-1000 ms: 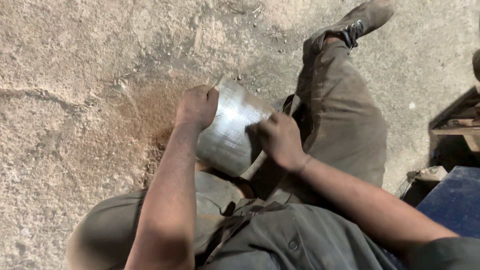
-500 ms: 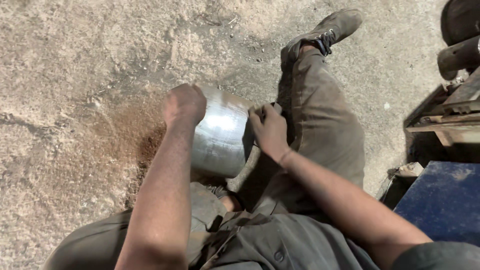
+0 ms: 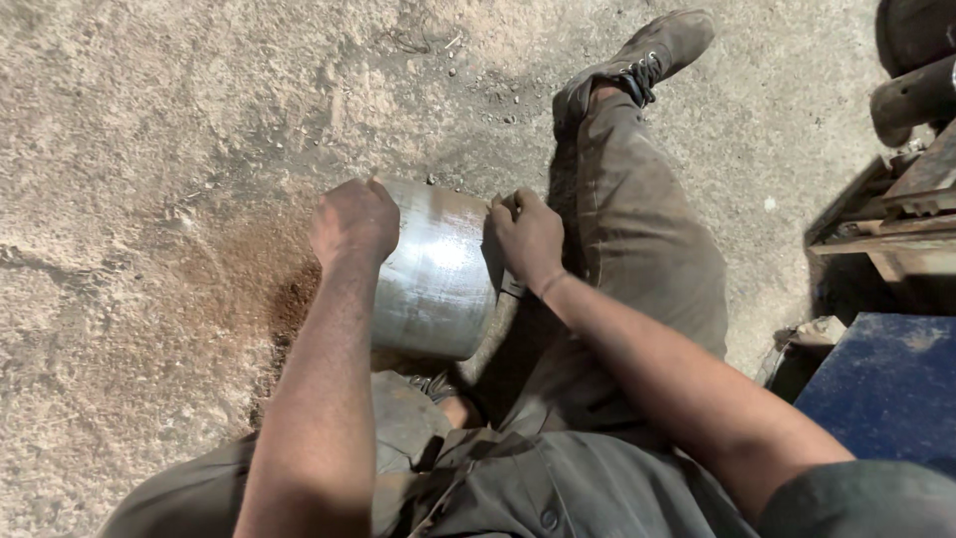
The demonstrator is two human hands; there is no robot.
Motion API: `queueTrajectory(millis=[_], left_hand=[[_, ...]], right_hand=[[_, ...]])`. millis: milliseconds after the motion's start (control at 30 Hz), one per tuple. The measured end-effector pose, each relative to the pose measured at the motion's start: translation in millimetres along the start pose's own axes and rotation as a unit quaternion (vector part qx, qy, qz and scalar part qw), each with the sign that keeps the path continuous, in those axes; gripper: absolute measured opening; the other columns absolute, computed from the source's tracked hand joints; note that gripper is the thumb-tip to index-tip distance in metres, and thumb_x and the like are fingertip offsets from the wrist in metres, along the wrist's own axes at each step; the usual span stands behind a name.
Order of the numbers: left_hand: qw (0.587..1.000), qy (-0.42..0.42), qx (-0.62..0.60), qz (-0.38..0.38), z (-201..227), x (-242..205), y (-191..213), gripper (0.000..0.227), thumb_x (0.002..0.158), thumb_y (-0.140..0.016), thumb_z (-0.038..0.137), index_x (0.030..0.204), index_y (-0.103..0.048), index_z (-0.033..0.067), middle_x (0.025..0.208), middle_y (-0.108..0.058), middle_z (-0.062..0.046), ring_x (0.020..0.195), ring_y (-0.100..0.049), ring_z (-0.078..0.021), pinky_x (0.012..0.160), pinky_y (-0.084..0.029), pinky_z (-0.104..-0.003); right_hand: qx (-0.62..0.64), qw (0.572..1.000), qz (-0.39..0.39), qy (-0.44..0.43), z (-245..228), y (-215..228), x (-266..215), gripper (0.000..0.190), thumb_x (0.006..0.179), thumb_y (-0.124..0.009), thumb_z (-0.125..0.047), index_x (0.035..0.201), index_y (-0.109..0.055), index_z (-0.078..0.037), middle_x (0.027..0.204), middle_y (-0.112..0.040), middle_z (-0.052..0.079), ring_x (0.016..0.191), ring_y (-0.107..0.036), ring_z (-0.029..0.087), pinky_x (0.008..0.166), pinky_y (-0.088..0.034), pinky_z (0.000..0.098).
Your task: The person scrapes the exterior of a cylindrical metal automotive part with a small wedge scraper to remove rust, buildup, or coating residue, rotating the piece manually as debris falls onto the ground below.
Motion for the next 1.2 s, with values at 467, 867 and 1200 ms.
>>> queueTrajectory(millis=[467,867,1200], left_hand=[[0.997,-0.034,0.010,0.063,-9.3,-7.5,-5.3,0.051,0.110,-0.040,0.043,0.111,-0.073,0.0045,0.106,-0.073,-0.021,0.100,-0.072,-0.0334,0.084,-0.059,-0.047],[0.998,-0.042,-0.033,0.039,-30.9,-23.5,-9.6,0.051,0.110,-0.037,0.041,0.104,-0.073,0.0055,0.087,-0.071,-0.015,0.080,-0.072,-0.0248,0.077,-0.061,-0.046],[0.993,-0.070,-0.048,0.076,-40.6,-9.9,-23.3,0.055,0.108,-0.034,0.041,0.102,-0.072,0.0012,0.099,-0.072,-0.024,0.097,-0.072,-0.0391,0.091,-0.056,-0.054]], right_hand=[[0.002,0.993,-0.062,-0.098,37.1,-22.1,15.7,0.028,0.093,-0.074,-0.032,0.095,-0.074,-0.004,0.091,-0.077,0.018,0.078,-0.073,0.029,0.071,-0.055,0.0369],[-0.030,0.950,-0.230,-0.209,64.2,-50.2,58.1,0.023,0.093,-0.069,-0.029,0.099,-0.073,-0.008,0.084,-0.073,0.009,0.067,-0.067,0.020,0.071,-0.054,0.0341],[0.377,0.883,-0.159,-0.229,72.2,-7.7,-17.8,0.032,0.089,-0.076,-0.023,0.114,-0.066,-0.006,0.089,-0.064,-0.001,0.078,-0.055,0.009,0.068,-0.047,0.0255]])
Point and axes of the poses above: each hand's wrist, its own x-axis towards the middle knuckle, its own y-axis out of the back of the hand, z = x × y, the point moved 2 cm from there along x, towards the middle knuckle
